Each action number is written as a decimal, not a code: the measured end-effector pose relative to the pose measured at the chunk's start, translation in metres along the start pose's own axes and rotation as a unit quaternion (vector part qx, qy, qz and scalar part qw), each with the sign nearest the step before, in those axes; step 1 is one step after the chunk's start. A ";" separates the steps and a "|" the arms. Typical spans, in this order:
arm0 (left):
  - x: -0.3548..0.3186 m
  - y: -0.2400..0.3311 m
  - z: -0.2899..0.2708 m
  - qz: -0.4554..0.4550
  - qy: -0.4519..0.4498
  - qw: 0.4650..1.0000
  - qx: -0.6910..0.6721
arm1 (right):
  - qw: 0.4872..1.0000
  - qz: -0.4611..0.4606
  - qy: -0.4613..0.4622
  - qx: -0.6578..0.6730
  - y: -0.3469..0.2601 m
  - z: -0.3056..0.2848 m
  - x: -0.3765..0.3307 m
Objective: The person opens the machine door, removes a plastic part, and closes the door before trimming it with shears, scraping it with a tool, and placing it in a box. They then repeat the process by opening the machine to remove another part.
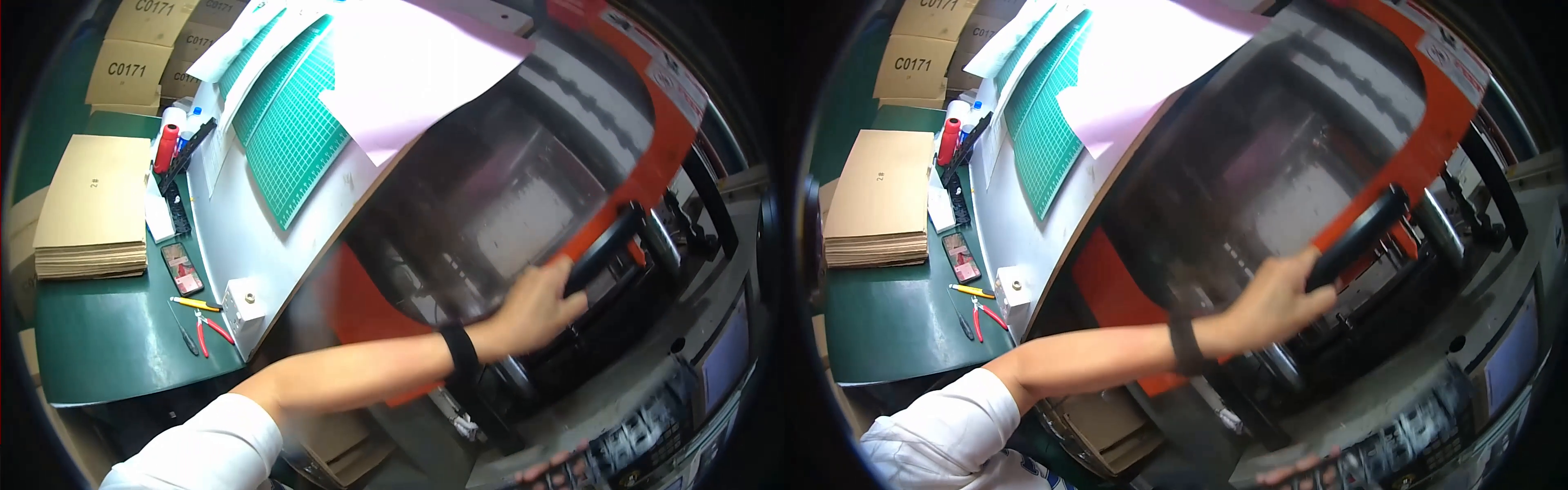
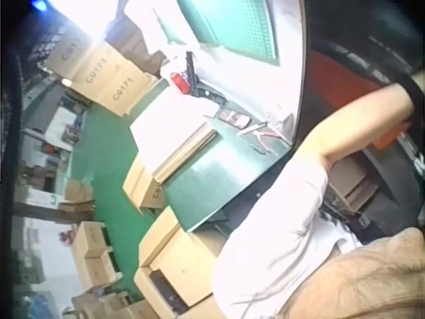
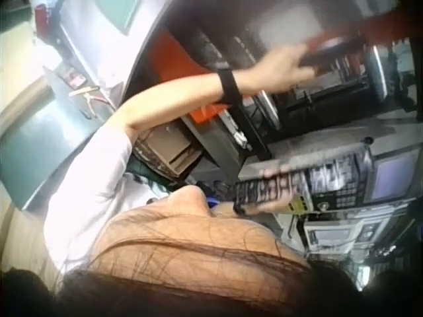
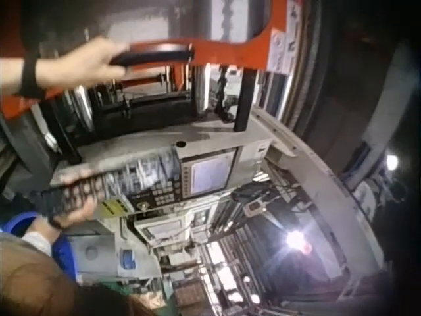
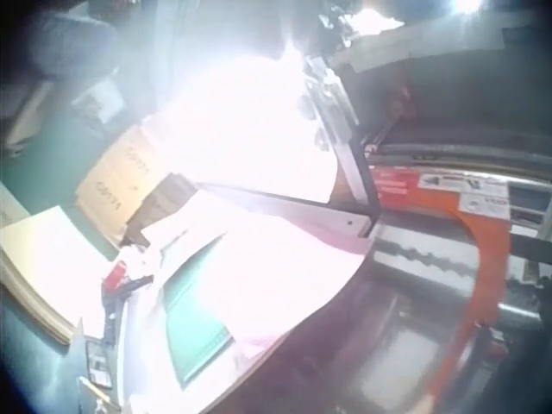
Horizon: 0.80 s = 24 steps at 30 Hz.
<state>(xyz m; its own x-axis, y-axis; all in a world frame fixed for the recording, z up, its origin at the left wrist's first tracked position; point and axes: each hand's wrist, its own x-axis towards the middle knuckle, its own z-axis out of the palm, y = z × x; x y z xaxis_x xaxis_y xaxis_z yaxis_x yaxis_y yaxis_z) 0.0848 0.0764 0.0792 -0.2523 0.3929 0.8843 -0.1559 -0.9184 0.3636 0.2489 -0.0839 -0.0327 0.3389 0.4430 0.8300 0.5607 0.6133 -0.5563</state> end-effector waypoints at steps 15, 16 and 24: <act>-0.076 0.026 0.164 0.019 -0.246 0.948 -0.203 | 0.808 0.091 -0.311 0.492 0.053 -0.113 0.018; -0.075 0.029 0.170 -0.034 -0.326 0.919 -0.218 | 0.861 0.037 -0.227 0.454 0.056 -0.103 0.012; -0.090 0.042 0.209 0.050 -0.266 0.942 -0.196 | 0.888 -0.270 0.372 0.028 0.043 -0.031 -0.010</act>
<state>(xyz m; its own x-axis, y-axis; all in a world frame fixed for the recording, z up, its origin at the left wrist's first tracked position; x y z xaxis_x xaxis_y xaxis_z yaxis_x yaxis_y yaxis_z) 0.3002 -0.0067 0.0763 0.2139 0.1302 0.9681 -0.5245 -0.8208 0.2263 0.2932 -0.0815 -0.0636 0.4492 -0.4667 0.7618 0.7622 0.6451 -0.0542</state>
